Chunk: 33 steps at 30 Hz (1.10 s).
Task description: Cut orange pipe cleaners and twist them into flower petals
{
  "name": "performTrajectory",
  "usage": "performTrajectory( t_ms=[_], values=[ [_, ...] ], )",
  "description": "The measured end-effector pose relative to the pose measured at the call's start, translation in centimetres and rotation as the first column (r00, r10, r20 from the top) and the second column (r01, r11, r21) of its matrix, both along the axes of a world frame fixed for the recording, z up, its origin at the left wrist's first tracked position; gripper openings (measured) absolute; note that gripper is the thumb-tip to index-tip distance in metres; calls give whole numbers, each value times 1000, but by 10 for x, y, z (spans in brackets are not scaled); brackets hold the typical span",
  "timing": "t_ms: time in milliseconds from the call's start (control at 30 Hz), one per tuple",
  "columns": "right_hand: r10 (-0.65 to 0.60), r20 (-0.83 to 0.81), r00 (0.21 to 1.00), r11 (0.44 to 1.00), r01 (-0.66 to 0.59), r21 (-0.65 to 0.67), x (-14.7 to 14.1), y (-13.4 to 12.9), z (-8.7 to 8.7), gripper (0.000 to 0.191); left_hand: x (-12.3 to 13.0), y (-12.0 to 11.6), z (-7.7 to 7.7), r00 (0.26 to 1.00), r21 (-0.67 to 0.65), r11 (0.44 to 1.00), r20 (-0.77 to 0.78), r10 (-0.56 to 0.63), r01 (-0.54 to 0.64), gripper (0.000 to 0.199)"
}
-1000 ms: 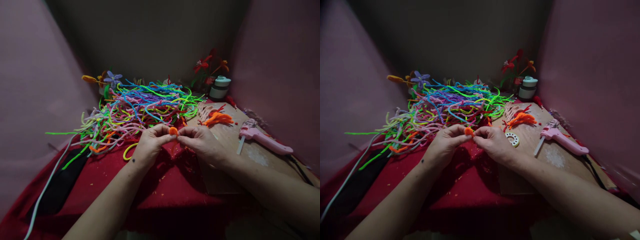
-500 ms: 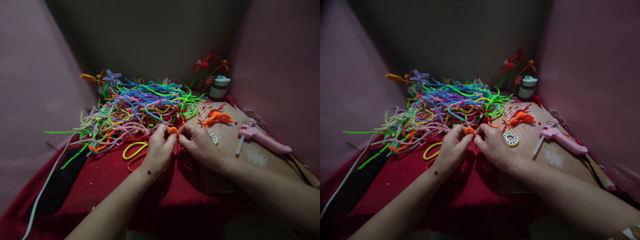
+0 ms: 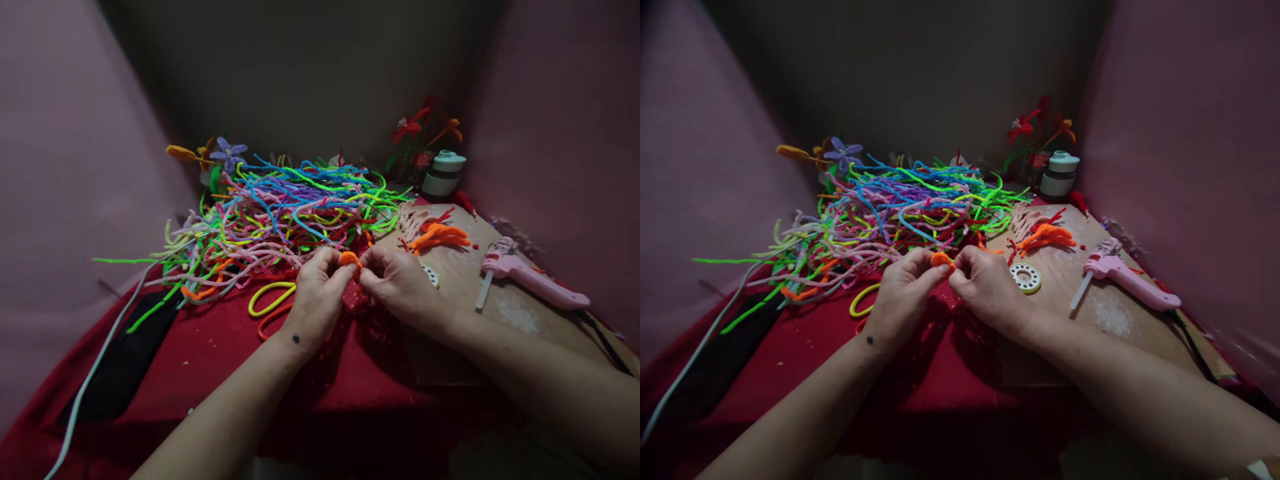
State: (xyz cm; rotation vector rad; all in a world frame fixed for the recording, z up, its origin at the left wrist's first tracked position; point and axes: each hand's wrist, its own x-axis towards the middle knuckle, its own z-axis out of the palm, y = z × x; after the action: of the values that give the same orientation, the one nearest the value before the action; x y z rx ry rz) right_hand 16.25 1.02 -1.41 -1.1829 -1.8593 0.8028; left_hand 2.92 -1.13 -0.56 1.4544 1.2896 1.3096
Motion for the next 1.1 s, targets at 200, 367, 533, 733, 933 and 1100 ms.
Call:
performTrajectory(
  t_ms=[200,367,533,733,933,1100],
  values=[
    [77,-221,972,986,-107,-129,-1,-4,1,2,-5,4,-1,988,-41,997,144,-58,65,8],
    [128,-342,931,907,-249,-339,1,-4,7,9,-13,10,-5,960,-65,985,241,-139,159,12],
    [121,-309,943,902,-235,-363,4,-3,8,21,-20,11,0,951,-64,970,221,-216,235,24],
    [164,-330,929,848,-304,-434,5,-2,8,18,-29,9,10,942,-101,940,118,-314,326,16],
    [234,-288,928,861,-336,-381,8,-5,9,17,-31,8,15,946,-70,943,19,-324,324,10],
    [239,-311,920,840,-357,-409,7,-6,9,19,-25,5,14,978,-45,979,-55,-200,197,10]
  ],
)
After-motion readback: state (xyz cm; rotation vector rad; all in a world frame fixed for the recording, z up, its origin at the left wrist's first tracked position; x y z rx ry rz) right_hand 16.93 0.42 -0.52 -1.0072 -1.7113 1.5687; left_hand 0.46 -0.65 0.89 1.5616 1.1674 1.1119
